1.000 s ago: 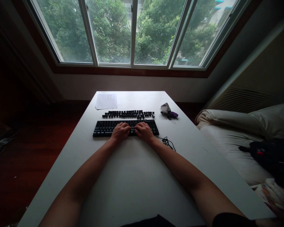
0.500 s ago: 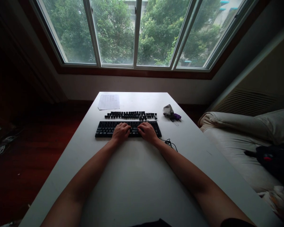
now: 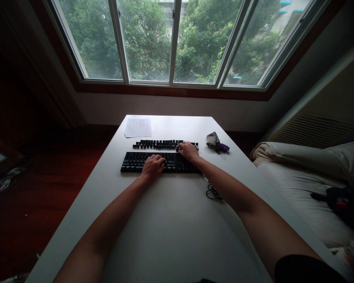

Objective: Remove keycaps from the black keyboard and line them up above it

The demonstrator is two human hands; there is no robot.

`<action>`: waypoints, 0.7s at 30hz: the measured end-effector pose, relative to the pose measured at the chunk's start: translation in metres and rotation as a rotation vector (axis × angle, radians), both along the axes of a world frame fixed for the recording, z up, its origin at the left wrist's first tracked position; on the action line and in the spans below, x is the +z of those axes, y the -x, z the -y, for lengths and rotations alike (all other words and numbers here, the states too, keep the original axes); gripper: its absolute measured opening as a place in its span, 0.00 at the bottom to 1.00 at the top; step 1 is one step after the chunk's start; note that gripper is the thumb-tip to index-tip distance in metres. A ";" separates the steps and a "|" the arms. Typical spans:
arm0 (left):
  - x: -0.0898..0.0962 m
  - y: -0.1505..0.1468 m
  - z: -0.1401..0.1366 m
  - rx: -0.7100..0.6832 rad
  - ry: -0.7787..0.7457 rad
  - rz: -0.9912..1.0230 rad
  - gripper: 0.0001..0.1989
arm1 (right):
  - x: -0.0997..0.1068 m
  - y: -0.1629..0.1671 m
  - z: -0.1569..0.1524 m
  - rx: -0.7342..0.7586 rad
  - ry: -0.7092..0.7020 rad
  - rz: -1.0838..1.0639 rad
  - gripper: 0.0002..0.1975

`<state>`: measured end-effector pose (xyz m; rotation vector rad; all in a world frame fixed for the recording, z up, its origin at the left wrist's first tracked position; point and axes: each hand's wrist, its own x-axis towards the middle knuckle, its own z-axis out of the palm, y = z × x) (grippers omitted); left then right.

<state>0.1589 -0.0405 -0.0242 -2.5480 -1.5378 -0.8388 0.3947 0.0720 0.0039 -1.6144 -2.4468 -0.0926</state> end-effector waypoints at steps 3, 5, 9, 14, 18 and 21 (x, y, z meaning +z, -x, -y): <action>0.000 0.001 0.000 -0.005 0.002 0.000 0.11 | 0.003 0.002 -0.006 0.052 0.003 0.066 0.12; -0.001 0.001 -0.001 -0.006 0.008 0.000 0.11 | 0.007 0.004 -0.011 0.094 0.024 0.118 0.12; -0.003 0.000 -0.002 0.003 0.015 0.003 0.11 | 0.013 0.006 -0.022 0.175 0.071 0.208 0.12; -0.002 0.000 -0.002 0.003 0.013 -0.017 0.11 | 0.014 0.014 -0.027 0.154 0.144 0.219 0.10; -0.002 0.001 -0.002 0.000 0.005 -0.018 0.12 | 0.013 0.020 -0.024 0.098 0.173 0.205 0.10; -0.002 0.000 -0.003 -0.002 0.009 -0.014 0.12 | 0.014 0.021 -0.020 0.055 0.187 0.183 0.11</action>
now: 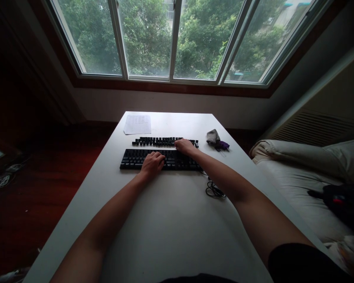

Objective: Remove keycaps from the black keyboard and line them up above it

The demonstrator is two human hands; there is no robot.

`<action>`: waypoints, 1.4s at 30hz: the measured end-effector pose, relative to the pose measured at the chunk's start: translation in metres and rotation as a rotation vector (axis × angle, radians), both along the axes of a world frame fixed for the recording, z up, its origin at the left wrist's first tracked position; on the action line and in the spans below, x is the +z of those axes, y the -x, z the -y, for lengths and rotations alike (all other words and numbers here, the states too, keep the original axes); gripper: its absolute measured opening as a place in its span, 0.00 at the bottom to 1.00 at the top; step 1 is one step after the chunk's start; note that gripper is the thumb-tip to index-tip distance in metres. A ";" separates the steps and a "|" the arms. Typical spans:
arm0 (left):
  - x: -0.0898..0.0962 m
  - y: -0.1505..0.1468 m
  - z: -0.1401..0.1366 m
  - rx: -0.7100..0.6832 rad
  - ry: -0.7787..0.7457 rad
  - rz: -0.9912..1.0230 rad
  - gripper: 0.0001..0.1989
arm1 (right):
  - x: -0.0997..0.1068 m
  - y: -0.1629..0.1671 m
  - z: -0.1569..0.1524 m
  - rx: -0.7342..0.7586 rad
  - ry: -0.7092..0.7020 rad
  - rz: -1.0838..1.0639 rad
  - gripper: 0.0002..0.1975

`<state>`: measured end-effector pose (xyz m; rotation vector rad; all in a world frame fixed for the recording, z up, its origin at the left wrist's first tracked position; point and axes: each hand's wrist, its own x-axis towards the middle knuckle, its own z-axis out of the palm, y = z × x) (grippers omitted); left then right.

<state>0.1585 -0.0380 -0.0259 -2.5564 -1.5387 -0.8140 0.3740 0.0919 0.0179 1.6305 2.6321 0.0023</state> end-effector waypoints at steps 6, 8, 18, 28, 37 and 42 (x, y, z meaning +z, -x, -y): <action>0.000 0.000 -0.001 0.004 -0.004 0.001 0.12 | 0.004 -0.004 0.005 -0.040 -0.018 -0.057 0.13; 0.000 0.000 -0.001 0.001 -0.002 0.006 0.12 | 0.004 -0.005 0.005 -0.059 -0.022 -0.076 0.13; -0.001 0.000 -0.001 -0.004 0.002 0.012 0.12 | 0.001 -0.012 -0.001 0.010 0.024 -0.080 0.11; 0.000 -0.001 -0.001 -0.002 -0.004 0.008 0.12 | -0.002 -0.009 -0.002 -0.004 0.033 -0.067 0.12; 0.001 0.000 -0.001 -0.002 0.001 0.014 0.12 | -0.003 -0.007 -0.001 -0.030 0.036 -0.063 0.11; 0.000 0.001 -0.002 -0.007 -0.003 0.010 0.12 | -0.007 -0.008 -0.004 -0.007 0.030 -0.104 0.09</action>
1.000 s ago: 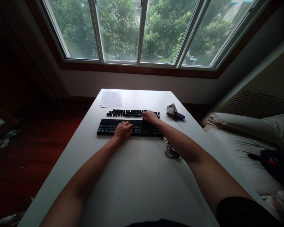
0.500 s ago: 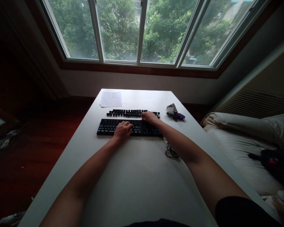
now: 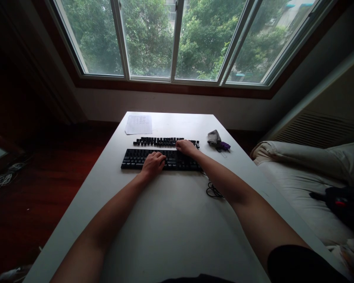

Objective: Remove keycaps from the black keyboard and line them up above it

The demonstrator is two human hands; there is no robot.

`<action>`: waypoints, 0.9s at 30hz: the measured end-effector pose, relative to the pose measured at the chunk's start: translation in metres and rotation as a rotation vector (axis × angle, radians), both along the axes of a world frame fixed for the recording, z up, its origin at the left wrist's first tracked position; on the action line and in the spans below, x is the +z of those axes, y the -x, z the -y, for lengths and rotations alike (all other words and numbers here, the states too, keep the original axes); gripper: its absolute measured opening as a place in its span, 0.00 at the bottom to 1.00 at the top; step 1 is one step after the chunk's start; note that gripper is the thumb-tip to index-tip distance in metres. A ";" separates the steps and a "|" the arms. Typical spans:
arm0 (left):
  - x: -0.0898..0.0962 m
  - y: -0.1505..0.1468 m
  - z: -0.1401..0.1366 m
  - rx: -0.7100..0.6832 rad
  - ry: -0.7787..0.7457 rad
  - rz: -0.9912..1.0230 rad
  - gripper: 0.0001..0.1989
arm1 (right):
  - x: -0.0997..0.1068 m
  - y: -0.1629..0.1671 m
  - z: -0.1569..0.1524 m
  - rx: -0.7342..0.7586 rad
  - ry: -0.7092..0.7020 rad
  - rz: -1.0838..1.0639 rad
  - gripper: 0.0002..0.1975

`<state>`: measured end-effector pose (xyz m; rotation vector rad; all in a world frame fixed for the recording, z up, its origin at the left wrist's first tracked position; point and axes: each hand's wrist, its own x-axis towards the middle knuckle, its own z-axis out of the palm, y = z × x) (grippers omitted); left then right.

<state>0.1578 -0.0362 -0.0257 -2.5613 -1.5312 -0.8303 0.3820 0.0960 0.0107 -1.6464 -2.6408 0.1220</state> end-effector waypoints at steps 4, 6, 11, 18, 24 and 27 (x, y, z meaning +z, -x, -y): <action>0.000 0.000 0.000 0.003 0.000 -0.001 0.12 | -0.005 -0.004 -0.001 0.042 -0.078 -0.140 0.06; 0.000 0.000 0.001 0.008 0.005 -0.002 0.11 | -0.008 -0.007 0.000 0.050 -0.126 -0.265 0.05; 0.001 0.000 0.002 0.013 0.023 -0.011 0.12 | -0.014 -0.015 0.017 -0.023 -0.005 -0.771 0.08; 0.003 -0.002 0.004 0.020 0.037 -0.010 0.12 | -0.019 -0.025 0.069 0.008 0.416 -1.298 0.16; 0.005 -0.006 0.005 0.015 0.026 -0.008 0.12 | -0.028 -0.030 0.096 -0.037 0.544 -1.414 0.16; 0.006 -0.007 0.005 0.014 0.020 -0.012 0.12 | -0.032 -0.030 0.100 -0.054 0.497 -1.455 0.17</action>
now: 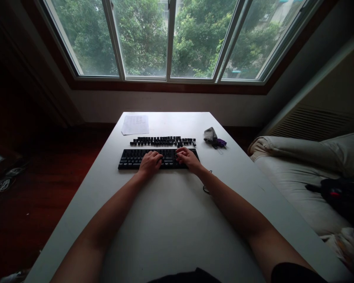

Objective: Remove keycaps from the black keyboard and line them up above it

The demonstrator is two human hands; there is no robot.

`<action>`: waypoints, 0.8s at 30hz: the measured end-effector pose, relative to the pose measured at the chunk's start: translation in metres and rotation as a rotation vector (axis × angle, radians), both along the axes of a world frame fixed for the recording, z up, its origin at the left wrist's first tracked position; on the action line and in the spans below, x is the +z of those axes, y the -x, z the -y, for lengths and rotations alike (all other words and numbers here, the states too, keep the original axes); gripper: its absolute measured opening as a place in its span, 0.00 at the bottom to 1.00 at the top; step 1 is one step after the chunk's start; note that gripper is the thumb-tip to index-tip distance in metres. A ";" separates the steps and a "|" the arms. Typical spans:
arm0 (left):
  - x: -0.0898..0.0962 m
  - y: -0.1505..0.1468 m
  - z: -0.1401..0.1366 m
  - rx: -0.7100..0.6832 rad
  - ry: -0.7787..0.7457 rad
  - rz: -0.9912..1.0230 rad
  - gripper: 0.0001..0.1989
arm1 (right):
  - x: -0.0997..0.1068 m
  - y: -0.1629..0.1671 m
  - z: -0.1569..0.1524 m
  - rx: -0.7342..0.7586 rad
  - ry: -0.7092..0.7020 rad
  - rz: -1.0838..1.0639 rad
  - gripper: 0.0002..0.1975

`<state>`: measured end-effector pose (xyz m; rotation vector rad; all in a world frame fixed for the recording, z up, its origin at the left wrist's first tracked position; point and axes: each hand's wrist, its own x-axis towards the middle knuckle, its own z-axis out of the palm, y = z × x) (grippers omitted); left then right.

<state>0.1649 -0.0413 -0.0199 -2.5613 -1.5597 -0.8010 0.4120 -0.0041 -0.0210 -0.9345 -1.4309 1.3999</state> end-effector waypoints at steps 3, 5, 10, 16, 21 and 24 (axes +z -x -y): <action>-0.001 -0.001 -0.001 0.002 0.000 -0.001 0.12 | -0.001 0.000 0.001 -0.028 -0.010 -0.025 0.17; -0.002 -0.002 -0.001 0.001 0.001 -0.001 0.12 | -0.001 0.001 0.000 -0.028 0.003 -0.031 0.16; -0.003 -0.003 -0.001 0.003 0.001 0.007 0.12 | -0.003 0.001 0.001 -0.026 0.007 -0.012 0.16; -0.002 -0.004 0.000 0.007 0.014 0.011 0.12 | -0.004 -0.001 0.002 -0.031 -0.002 0.027 0.16; -0.002 -0.004 -0.001 0.004 0.011 0.005 0.12 | -0.005 0.000 0.003 -0.032 -0.042 0.026 0.16; -0.003 -0.003 -0.001 0.003 0.008 0.003 0.12 | -0.005 0.001 0.005 -0.038 -0.047 0.040 0.17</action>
